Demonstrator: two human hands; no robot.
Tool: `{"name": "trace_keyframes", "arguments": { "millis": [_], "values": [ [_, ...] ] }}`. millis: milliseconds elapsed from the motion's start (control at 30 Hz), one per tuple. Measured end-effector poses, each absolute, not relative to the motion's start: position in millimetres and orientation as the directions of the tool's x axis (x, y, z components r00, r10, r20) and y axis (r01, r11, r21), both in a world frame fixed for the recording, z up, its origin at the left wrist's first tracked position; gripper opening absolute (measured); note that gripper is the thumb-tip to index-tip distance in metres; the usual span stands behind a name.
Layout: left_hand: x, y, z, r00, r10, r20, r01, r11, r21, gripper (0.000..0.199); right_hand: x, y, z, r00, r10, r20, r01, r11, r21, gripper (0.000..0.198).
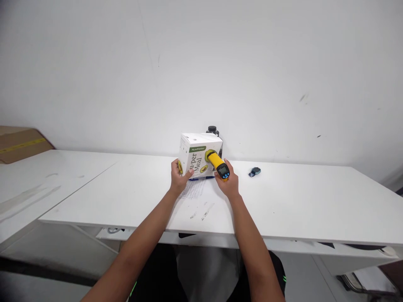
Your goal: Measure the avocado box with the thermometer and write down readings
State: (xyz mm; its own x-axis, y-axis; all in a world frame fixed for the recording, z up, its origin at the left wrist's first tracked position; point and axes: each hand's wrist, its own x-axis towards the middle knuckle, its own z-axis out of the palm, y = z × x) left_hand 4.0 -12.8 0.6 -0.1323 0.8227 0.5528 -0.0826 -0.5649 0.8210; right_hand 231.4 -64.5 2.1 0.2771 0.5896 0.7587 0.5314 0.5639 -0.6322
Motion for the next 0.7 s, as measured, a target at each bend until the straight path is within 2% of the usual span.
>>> {"name": "trace_keyframes", "arguments": {
  "millis": [700],
  "values": [
    [5.7,-11.0,-2.3,-0.109,0.833,0.543,-0.108,-0.553,0.826,0.082,234.1,-65.5,3.7,0.242,0.564,0.789,0.567,0.578,-0.587,0.062]
  ]
}}
